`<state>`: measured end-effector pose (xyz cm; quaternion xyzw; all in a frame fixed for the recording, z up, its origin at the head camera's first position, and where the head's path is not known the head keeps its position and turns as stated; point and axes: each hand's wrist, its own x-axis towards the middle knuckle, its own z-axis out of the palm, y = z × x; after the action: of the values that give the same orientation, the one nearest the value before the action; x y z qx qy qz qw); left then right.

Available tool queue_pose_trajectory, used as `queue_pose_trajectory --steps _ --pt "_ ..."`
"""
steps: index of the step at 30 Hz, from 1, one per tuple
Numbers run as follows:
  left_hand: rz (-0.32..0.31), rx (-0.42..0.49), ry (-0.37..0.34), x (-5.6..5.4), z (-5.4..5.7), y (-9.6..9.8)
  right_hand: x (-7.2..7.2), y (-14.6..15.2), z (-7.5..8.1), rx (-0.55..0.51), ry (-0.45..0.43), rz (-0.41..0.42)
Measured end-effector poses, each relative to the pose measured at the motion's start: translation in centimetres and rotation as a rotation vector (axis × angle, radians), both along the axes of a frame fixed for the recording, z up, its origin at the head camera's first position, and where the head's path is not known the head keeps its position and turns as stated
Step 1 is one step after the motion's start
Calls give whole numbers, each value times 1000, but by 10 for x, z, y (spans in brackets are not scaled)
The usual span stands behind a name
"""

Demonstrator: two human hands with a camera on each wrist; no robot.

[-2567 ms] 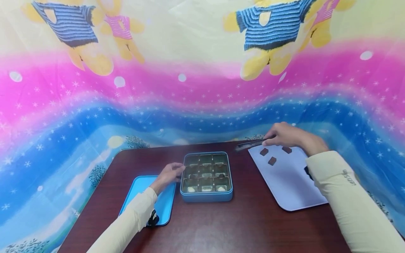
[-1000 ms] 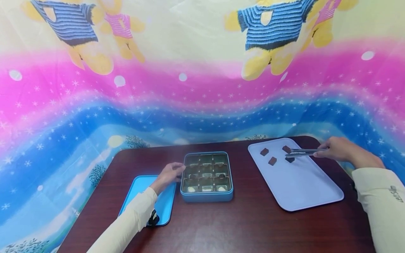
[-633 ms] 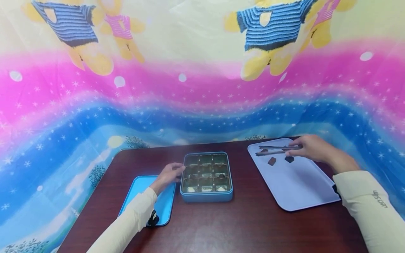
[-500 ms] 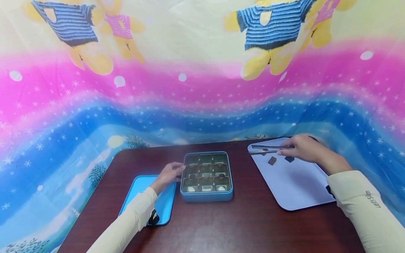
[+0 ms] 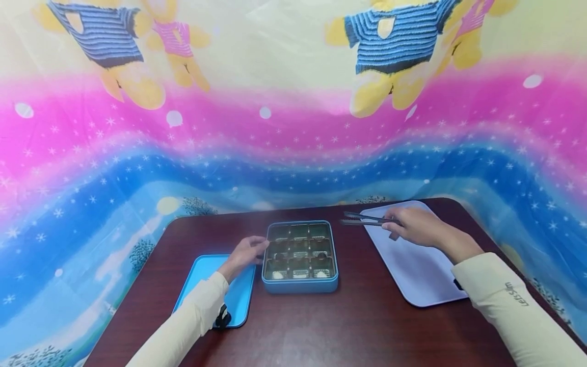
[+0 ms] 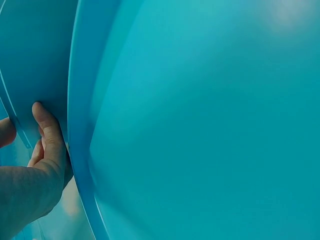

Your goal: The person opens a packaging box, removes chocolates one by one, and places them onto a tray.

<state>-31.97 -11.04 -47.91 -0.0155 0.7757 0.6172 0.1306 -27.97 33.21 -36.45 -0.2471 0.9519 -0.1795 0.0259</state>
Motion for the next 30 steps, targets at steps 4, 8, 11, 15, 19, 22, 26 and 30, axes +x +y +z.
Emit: queue_pose_trajectory --steps 4,8,11,15,19,22,26,30 --pt "-4 5 8 0 0 -1 3 -5 -4 -26 -61 0" --pt "-1 6 9 1 -1 -1 5 -12 -4 -29 -132 -9" --pt "-2 4 8 1 -1 -1 6 -17 -3 -25 -149 -6" --pt "-6 3 10 1 -1 -1 7 -22 -1 -26 -140 7" --pt "-3 1 12 1 -1 0 6 -27 -2 -4 -105 25" --pt "0 -2 14 1 -1 0 7 -31 -3 22 -81 36" --pt "-4 -2 18 1 -1 0 9 -39 -2 74 -45 43" --pt "-7 -1 21 2 0 0 10 -44 0 126 8 65"
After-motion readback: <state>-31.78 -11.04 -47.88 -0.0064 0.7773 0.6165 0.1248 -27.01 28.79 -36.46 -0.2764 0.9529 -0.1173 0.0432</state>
